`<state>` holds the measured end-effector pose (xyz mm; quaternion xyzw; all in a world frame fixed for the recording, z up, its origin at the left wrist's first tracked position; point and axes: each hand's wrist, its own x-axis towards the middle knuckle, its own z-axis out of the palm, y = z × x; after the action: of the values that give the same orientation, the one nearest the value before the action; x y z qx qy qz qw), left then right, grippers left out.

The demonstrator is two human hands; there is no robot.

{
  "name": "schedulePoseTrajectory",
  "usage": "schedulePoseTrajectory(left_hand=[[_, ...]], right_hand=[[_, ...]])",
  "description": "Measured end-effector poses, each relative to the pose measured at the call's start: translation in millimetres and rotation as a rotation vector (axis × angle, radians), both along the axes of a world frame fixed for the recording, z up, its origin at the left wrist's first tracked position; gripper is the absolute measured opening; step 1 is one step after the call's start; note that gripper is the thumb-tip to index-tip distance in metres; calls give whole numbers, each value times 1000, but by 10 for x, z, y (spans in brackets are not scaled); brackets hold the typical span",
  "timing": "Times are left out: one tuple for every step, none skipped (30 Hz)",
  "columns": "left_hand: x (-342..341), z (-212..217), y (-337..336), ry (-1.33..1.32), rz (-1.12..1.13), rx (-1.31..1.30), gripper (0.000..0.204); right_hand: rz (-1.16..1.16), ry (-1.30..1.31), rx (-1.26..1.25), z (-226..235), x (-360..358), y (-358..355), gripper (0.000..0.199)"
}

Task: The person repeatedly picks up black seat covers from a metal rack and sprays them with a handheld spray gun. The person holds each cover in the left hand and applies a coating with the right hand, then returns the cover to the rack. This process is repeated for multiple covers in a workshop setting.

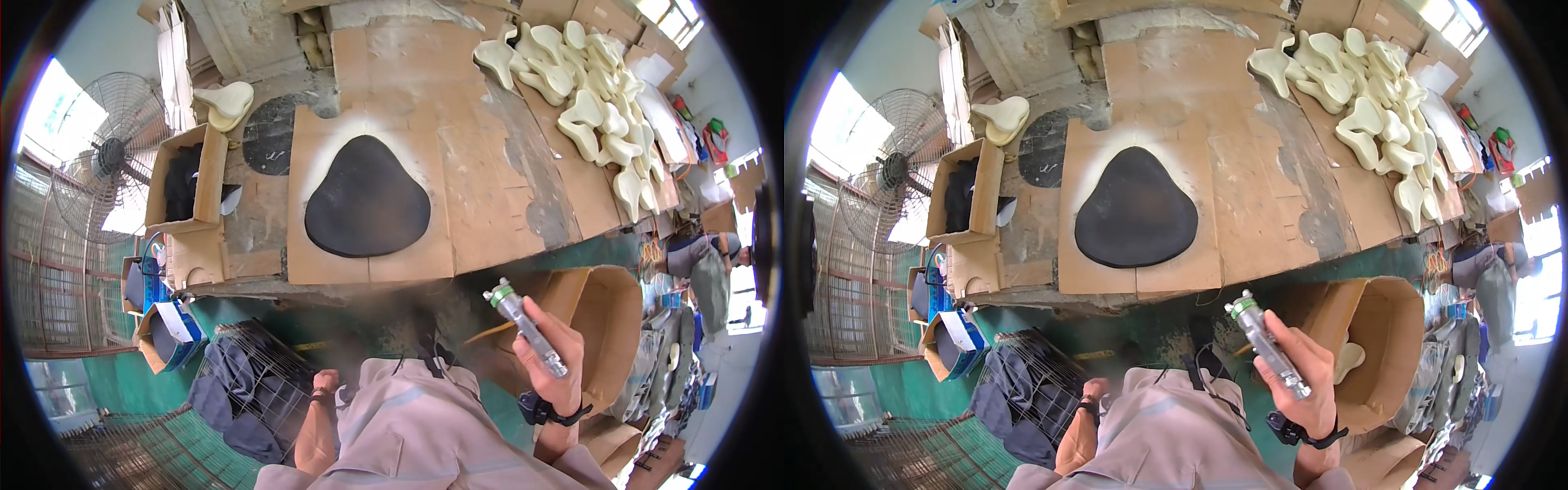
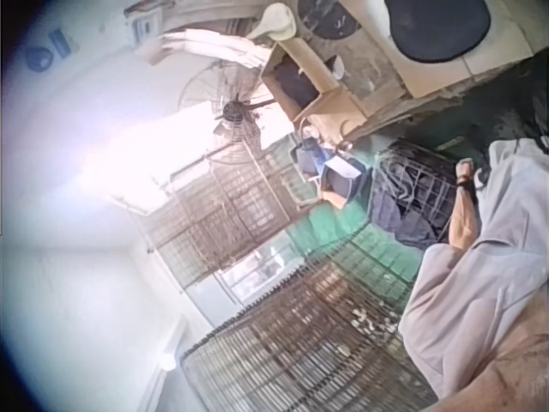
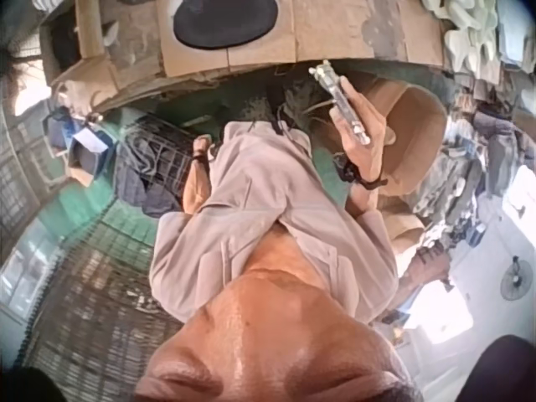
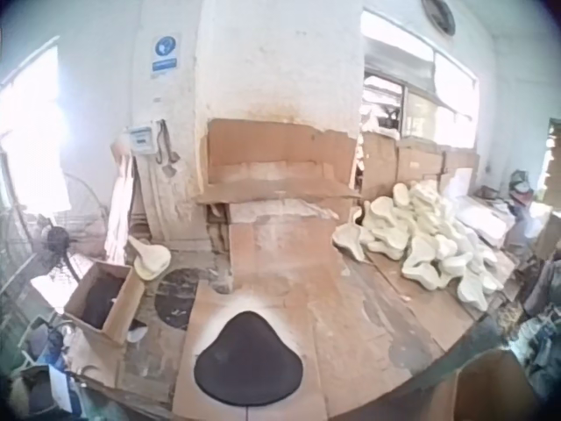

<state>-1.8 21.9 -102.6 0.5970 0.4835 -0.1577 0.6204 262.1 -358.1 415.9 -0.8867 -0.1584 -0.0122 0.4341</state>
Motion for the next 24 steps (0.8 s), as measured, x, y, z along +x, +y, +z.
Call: schedulePoseTrajectory(left_hand=[[56,29,-19,5,-12,34,19],[120,54,-37,10,-24,68,19],[309,305,-104,101,-84,97,19],[330,291,-67,101,-57,26,21],[366,276,-6,101,-31,-46,23],[394,232,52,101,-2,-118,25],[324,25,143,116,-121,26,25],[333,-21,128,125,-116,12,24],[365,-31,138,138,-108,0,24],[467,-3,173,144,-100,-6,24],[513,42,169,168,-121,15,23],[556,63,157,160,-120,18,23],[593,85,146,152,-119,20,23],[621,109,137,144,-117,21,22],[632,88,128,133,-122,19,22],[642,66,124,121,-127,16,22],[653,44,123,110,-133,13,22],[504,-188,240,95,-189,21,24],[381,-404,362,82,-246,28,27],[266,-579,397,65,-324,22,31],[209,-585,383,-53,-563,216,25],[165,-598,352,-173,-800,412,21],[190,-593,351,-209,-1070,599,14],[213,-593,359,-236,-1317,801,8]], right_hand=[[-44,8,47,5,-14,1,54],[-26,22,20,31,-34,-11,53],[-14,32,-16,80,-70,-27,52],[6,43,-37,120,-82,-47,51],[25,86,-43,136,-119,-64,50],[3,65,-31,128,-107,-70,50],[-3,49,-13,99,-78,-49,50],[-29,33,-7,69,-96,-35,50],[-68,32,-1,71,-84,-5,49],[-68,28,3,64,-81,-1,49],[-67,25,8,56,-78,-7,49],[-68,21,7,64,-77,-23,49],[-46,14,-18,78,-100,-48,51],[1,69,-39,78,-156,-81,52],[51,120,-59,74,-226,-129,53],[101,172,-81,75,-287,-153,54],[103,270,-64,94,-325,-154,56],[73,214,-50,83,-291,-131,56],[41,159,-35,66,-231,-66,56],[-12,104,-34,42,-215,-26,56],[-56,99,9,-9,-192,4,56],[-46,95,13,-21,-212,11,56],[-44,86,10,-2,-232,16,56],[-21,73,16,0,-229,2,56]])
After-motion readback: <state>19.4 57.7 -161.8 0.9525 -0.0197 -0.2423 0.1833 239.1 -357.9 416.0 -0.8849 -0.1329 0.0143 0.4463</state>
